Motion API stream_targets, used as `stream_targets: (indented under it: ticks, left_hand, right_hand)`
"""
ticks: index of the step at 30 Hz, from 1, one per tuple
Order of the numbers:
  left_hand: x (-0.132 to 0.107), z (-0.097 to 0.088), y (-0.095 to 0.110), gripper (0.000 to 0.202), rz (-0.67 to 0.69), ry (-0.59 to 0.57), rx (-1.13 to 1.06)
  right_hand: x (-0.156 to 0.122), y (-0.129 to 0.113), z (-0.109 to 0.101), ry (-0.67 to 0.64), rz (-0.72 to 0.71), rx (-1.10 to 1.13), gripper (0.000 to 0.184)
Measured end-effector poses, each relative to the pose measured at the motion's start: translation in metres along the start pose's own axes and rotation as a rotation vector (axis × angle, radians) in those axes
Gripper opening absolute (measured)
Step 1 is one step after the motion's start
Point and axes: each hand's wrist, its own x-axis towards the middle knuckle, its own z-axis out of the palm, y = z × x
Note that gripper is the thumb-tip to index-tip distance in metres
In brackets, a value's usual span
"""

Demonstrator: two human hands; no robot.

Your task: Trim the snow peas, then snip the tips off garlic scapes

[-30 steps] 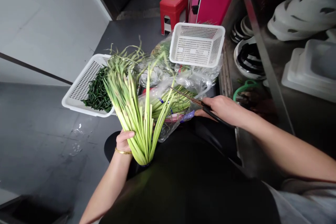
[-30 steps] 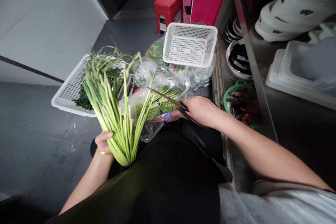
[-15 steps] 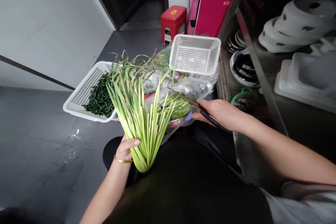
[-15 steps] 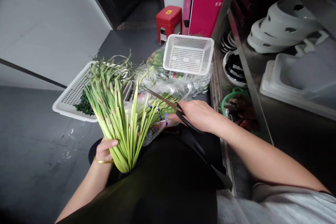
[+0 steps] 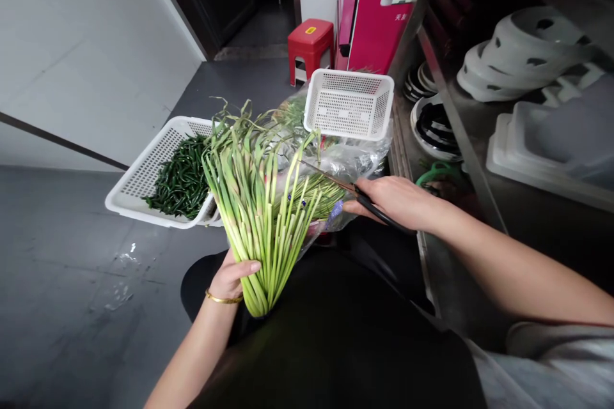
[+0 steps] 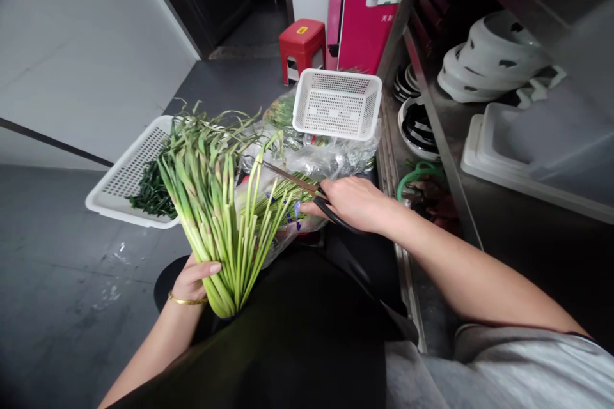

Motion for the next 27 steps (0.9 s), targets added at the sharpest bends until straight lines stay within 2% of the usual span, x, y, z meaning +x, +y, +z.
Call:
stream_targets:
  ticks: [6,14,18,21,24,27]
  left_hand:
    - [0.002,0.003,-0.001,0.078,-0.005,0.012,0.019]
    - [0.004,0.002,0.000,0.077,-0.024,0.025,0.035]
    - [0.004,-0.001,0.000,0.076,-0.026,0.022,0.034]
    - [0.004,-0.004,0.000,0.075,-0.022,0.029,0.013]
    - [0.003,-0.005,0.001,0.074,-0.018,0.036,0.001]
    - [0.003,-0.003,0.002,0.075,-0.016,0.040,-0.001]
  right_hand:
    - [-0.001,0.006,0.001,0.047,-0.025,-0.024,0.054]
    - [-0.001,0.009,0.001,0.017,-0.031,-0.041,0.054]
    - [-0.003,0.011,0.006,0.093,0.018,-0.005,0.054]
    - [-0.012,0.015,0.010,0.151,0.031,0.107,0.052]
    - [-0.017,0.014,0.012,0.067,-0.010,0.170,0.047]
    - [-0.010,0.009,0.011,0.000,-0.027,0.152,0.044]
